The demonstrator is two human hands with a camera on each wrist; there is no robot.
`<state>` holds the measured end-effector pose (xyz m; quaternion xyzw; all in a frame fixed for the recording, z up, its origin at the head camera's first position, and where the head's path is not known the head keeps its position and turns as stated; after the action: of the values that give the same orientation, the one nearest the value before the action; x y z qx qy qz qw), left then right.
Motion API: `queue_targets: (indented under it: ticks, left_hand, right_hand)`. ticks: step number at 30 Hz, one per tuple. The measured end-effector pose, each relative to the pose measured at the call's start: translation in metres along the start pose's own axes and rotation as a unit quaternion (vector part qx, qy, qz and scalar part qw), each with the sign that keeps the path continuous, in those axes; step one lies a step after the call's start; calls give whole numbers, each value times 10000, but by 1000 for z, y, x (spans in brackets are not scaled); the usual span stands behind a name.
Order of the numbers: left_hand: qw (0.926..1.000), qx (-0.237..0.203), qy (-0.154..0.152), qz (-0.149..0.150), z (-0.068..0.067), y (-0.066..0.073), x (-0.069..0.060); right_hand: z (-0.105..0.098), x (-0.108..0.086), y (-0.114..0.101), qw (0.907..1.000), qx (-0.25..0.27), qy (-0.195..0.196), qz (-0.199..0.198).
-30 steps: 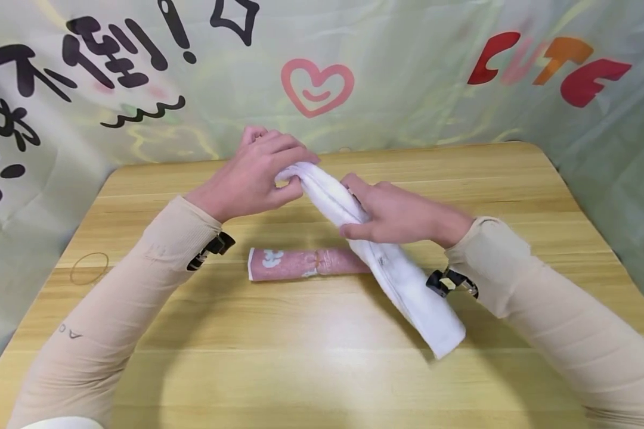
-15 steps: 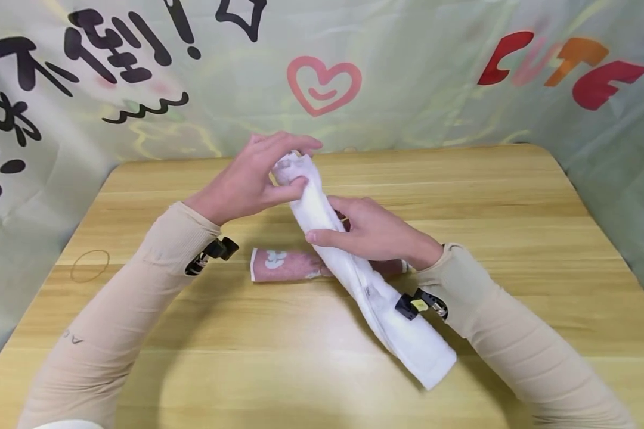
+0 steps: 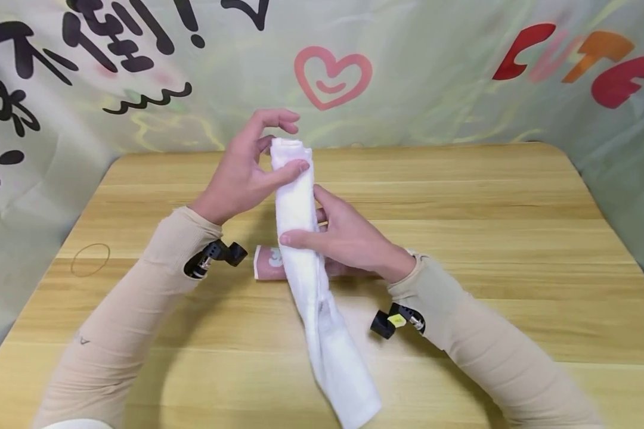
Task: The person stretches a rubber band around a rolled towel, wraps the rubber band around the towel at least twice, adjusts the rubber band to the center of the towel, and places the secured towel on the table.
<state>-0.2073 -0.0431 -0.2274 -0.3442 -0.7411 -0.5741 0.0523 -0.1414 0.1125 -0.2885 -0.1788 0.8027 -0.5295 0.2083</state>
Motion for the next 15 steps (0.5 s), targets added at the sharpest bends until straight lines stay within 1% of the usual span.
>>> queue_targets:
  ticks: [3, 6, 11, 15]
  left_hand:
    - [9982, -424, 248, -354, 2, -9, -5]
    - [9952, -647, 428, -602, 4, -17, -10]
    - [9921, -770, 600, -791, 9, -29, -19]
    - [9900, -797, 735, -908, 8, -37, -28]
  right_hand:
    - [7, 4, 3, 9993, 383, 6, 10]
    - [11, 6, 7, 9989, 446, 74, -80]
    - [13, 8, 14, 9986, 449, 269, -84]
    - [13, 10, 17, 9987, 378, 324, -97]
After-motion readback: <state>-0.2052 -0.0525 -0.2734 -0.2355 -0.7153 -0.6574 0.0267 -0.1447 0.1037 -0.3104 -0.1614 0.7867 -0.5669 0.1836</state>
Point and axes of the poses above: each hand's wrist, its own x-axis towards the middle knuckle, its own z-axis out of the palm, y = z × x, the point moved 4 cm from there along x, towards the middle knuckle, and after that the axes turned 11 degrees about -x, right-handed, at the moved point
